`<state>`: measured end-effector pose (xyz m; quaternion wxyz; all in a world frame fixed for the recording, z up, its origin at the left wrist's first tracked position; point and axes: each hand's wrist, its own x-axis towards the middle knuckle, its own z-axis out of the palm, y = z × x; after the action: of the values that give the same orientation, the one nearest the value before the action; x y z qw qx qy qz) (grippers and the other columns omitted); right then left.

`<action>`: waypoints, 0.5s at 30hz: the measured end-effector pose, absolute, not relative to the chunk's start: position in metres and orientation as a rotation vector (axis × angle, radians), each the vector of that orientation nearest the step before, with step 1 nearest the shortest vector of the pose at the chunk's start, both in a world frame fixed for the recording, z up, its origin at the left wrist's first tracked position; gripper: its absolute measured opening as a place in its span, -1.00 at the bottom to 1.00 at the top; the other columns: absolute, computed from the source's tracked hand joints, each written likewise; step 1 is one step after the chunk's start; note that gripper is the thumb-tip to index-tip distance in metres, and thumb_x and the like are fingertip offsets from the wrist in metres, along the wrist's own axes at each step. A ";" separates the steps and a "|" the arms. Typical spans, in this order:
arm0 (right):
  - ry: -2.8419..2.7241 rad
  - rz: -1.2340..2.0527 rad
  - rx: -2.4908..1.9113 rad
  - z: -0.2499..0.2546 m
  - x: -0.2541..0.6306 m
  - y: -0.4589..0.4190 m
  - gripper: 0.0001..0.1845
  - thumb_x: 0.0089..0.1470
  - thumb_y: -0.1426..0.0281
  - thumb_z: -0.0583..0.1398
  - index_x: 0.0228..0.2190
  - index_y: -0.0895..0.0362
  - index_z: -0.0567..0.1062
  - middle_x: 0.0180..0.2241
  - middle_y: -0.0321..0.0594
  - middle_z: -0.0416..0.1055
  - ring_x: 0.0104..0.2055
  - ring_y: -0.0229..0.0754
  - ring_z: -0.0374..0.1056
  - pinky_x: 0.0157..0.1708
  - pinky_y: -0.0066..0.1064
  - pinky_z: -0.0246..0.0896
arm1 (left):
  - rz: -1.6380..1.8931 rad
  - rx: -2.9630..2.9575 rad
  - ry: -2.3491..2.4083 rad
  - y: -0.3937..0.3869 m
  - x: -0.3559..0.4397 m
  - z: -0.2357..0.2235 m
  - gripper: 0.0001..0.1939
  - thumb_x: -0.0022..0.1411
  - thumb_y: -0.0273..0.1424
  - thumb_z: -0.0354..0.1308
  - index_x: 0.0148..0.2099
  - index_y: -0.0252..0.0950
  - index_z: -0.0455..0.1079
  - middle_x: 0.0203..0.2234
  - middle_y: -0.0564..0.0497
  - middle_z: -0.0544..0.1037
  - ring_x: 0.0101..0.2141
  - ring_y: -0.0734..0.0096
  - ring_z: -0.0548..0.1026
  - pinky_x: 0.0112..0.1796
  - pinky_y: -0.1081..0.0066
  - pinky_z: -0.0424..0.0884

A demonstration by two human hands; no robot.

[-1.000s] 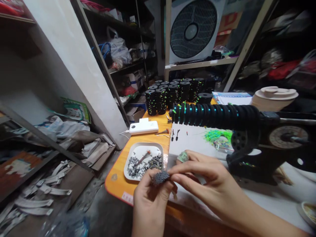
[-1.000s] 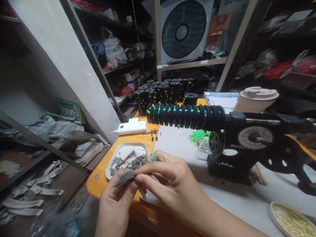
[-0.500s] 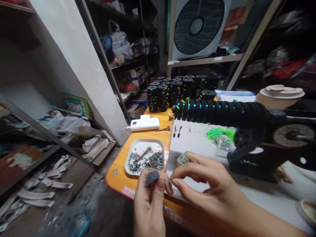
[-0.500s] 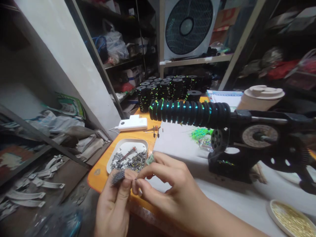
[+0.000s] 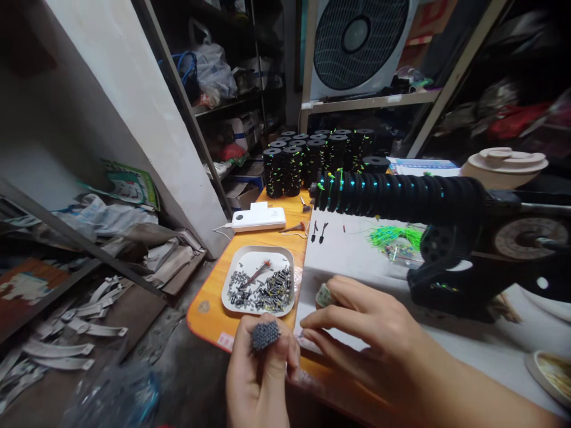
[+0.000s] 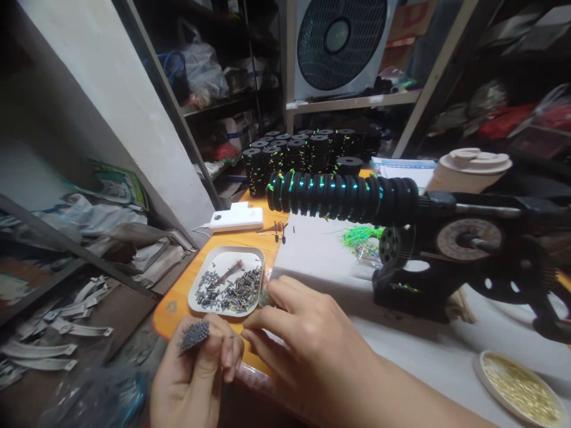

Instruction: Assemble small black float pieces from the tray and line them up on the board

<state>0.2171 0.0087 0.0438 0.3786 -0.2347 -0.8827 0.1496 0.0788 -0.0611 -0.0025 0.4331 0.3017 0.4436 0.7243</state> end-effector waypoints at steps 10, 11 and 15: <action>-2.301 0.261 -0.583 0.049 0.216 0.007 -0.78 0.27 0.39 0.16 -0.40 0.16 0.54 -0.52 -0.28 0.22 -0.48 -0.26 0.14 -0.53 -0.48 -0.01 | 1.694 0.674 1.061 -0.059 0.078 -0.002 -0.67 0.24 -0.17 0.27 -0.45 -0.23 0.33 -0.61 0.14 0.34 -0.59 0.55 0.29 -0.53 0.50 0.25; -2.307 0.259 -0.580 0.050 0.217 0.007 -0.78 0.27 0.39 0.16 -0.40 0.16 0.55 -0.51 -0.28 0.23 -0.47 -0.26 0.14 -0.52 -0.47 0.00 | 1.694 0.676 1.061 -0.059 0.078 -0.002 -0.67 0.24 -0.16 0.27 -0.45 -0.23 0.33 -0.61 0.14 0.34 -0.58 0.55 0.30 -0.52 0.50 0.26; -2.272 0.313 -0.556 0.049 0.219 0.008 -0.83 0.23 0.34 0.22 -0.35 0.16 0.56 -0.51 -0.29 0.21 -0.46 -0.26 0.14 -0.50 -0.49 0.04 | 1.690 0.686 1.085 -0.059 0.079 -0.002 -0.65 0.26 -0.17 0.26 -0.46 -0.26 0.30 -0.62 0.15 0.33 -0.58 0.56 0.29 -0.52 0.51 0.25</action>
<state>0.2187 0.0083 0.0493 0.3809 -0.2178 -0.8902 0.1225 0.0787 -0.0591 -0.0023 0.4879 0.2823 0.4462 0.6951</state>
